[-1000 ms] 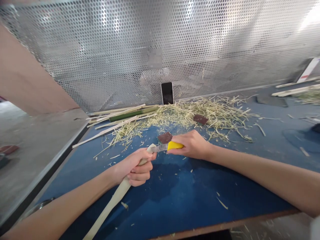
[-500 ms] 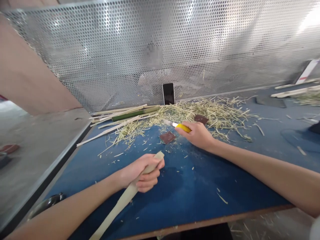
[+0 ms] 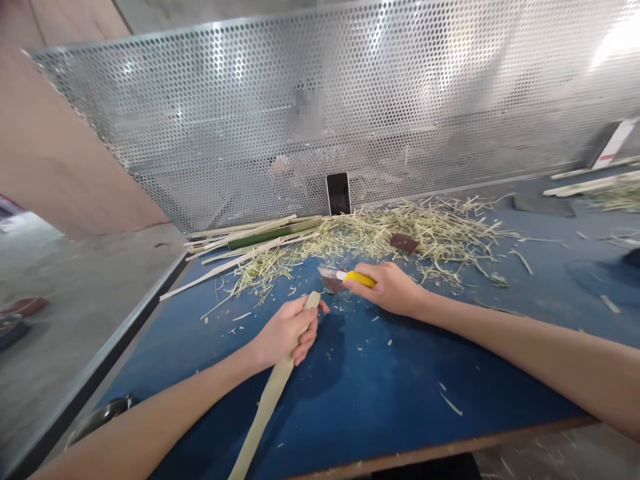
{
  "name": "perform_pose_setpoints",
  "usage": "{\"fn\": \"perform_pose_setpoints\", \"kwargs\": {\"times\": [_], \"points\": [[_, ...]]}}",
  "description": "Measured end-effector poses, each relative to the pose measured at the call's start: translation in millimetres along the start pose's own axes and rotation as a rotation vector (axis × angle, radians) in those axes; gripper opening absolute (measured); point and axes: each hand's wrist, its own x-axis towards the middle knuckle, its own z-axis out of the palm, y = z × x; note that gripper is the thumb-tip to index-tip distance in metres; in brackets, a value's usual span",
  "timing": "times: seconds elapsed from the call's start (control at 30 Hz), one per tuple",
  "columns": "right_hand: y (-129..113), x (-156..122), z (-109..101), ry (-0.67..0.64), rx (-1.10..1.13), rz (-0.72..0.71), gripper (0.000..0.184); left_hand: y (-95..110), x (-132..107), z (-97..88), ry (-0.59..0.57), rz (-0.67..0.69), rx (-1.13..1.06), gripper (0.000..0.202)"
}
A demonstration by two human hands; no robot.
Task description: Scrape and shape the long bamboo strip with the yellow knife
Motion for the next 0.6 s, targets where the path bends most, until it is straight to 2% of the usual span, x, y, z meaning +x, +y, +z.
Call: {"fn": "perform_pose_setpoints", "kwargs": {"times": [0.2,0.33,0.47,0.6], "points": [[-28,-8,-3,-0.147,0.12,0.053,0.051,3,-4,7.9,0.138,0.031,0.17,0.029],[-42,-13,-5,-0.192,0.162,0.075,0.049,10,-7,12.9,0.242,0.046,0.087,0.029],[-45,-16,-4,-0.141,0.151,0.026,0.048,15,-9,15.9,0.201,0.035,-0.08,0.016],[-46,-16,0,-0.111,0.164,-0.009,0.046,18,-10,18.4,0.147,0.028,-0.102,0.026]]}}
